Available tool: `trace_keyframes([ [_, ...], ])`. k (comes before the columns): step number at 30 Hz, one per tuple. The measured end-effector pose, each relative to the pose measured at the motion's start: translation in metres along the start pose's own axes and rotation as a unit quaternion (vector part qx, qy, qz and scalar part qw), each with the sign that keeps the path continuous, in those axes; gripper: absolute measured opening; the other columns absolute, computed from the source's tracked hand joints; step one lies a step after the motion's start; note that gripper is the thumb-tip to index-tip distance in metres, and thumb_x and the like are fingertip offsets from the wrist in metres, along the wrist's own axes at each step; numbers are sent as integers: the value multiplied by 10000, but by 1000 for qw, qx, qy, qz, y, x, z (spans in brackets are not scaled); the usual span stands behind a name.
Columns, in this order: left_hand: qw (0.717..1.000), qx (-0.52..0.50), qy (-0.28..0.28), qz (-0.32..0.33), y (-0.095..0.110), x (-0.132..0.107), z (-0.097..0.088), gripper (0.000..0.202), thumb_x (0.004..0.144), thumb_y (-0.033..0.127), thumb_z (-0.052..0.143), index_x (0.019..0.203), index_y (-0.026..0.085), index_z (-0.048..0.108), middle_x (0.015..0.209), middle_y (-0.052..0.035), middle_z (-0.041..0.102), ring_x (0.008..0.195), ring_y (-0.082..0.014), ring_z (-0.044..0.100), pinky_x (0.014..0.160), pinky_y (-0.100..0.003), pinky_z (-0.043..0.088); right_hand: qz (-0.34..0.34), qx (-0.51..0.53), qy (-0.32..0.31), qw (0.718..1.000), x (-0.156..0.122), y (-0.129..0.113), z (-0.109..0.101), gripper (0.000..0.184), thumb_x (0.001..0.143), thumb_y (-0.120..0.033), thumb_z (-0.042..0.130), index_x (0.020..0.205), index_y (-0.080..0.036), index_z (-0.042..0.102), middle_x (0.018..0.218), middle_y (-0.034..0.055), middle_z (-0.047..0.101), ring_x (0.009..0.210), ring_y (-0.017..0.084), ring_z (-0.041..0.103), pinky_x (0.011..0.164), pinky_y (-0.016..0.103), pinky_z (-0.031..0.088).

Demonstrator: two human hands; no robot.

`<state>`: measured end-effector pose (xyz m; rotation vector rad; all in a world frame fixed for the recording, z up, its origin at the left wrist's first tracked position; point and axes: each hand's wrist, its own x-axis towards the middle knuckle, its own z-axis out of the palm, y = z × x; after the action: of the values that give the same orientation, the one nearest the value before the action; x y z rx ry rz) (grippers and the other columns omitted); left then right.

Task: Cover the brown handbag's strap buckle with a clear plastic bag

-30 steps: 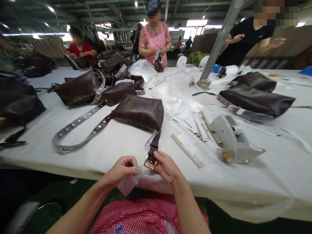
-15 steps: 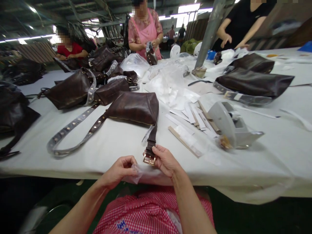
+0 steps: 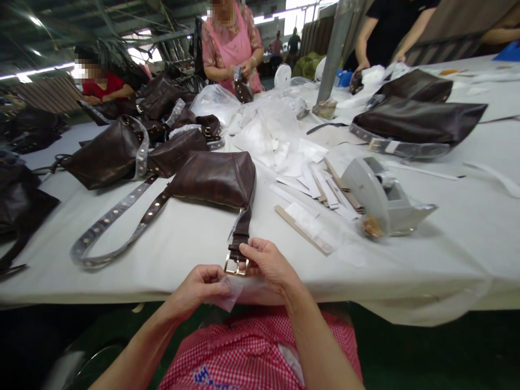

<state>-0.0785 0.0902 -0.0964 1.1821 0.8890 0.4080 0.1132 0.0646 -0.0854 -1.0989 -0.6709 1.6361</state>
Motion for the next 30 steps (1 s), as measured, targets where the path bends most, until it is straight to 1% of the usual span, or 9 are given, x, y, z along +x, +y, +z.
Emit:
trace_keyframes([
  [2, 1000, -1, 5, -4, 0, 0, -1, 177, 589, 251, 718, 621, 118, 606, 600, 20, 558, 571, -87, 462, 560, -205, 344, 9, 11, 0, 1000, -1, -2, 3, 436, 616, -461, 832, 802, -138, 607, 731, 19, 661, 548, 87, 566, 516, 206, 489],
  [6, 999, -35, 5, 0, 2, -3, -2, 221, 576, 278, 744, 620, 118, 598, 589, 24, 554, 552, -77, 439, 552, -201, 325, 19, 20, -9, 1000, -2, 1, 5, 474, 570, -424, 858, 842, -148, 585, 782, 38, 668, 691, 162, 649, 617, 273, 543],
  [9, 999, -50, 3, -6, 1, -4, -5, 229, 563, 277, 758, 624, 117, 606, 589, 20, 566, 552, -81, 452, 559, -203, 337, 12, 4, -25, 1000, -2, 4, 2, 470, 588, -383, 854, 890, -149, 580, 830, 42, 677, 737, 156, 654, 588, 213, 507],
  [11, 999, -52, 2, -15, -1, -5, -7, 227, 559, 274, 761, 633, 114, 617, 595, 11, 583, 560, -91, 472, 572, -210, 359, 3, -23, -34, 999, -2, 4, -1, 459, 617, -377, 839, 917, -150, 577, 832, 36, 677, 713, 131, 641, 533, 168, 454],
  [14, 998, -58, 10, -23, -4, -6, -9, 228, 557, 278, 757, 648, 110, 632, 601, -2, 604, 560, -99, 486, 576, -215, 369, -11, -52, -47, 997, -2, 2, -4, 433, 647, -386, 821, 914, -148, 577, 777, 14, 664, 643, 98, 604, 509, 157, 406],
  [17, 998, -62, 12, -27, -5, -6, -10, 219, 551, 275, 746, 643, 111, 633, 582, 5, 591, 540, -89, 464, 552, -206, 342, -16, -50, -58, 997, -4, 1, -2, 426, 639, -390, 825, 888, -149, 578, 745, 4, 656, 623, 97, 584, 527, 178, 402],
  [20, 997, -66, 2, -25, -5, -6, -9, 210, 549, 271, 741, 625, 116, 622, 561, 20, 558, 527, -80, 432, 538, -201, 316, -17, -47, -66, 997, -5, 2, 0, 424, 627, -389, 832, 872, -149, 581, 716, -3, 643, 613, 103, 571, 535, 195, 394],
  [24, 997, -64, -3, -32, -2, -6, -8, 258, 553, 321, 760, 615, 117, 614, 557, 22, 536, 527, -80, 407, 533, -206, 290, -18, -55, -65, 996, -5, 3, 1, 408, 637, -387, 824, 865, -148, 585, 708, -4, 636, 612, 105, 566, 541, 200, 391],
  [30, 999, -39, -5, -25, -1, -8, -6, 295, 621, 383, 738, 642, 107, 636, 570, 21, 524, 536, -79, 388, 541, -216, 266, -20, -46, -58, 997, -3, 5, 4, 380, 639, -377, 817, 835, -149, 584, 690, -6, 634, 611, 112, 566, 566, 220, 423],
])
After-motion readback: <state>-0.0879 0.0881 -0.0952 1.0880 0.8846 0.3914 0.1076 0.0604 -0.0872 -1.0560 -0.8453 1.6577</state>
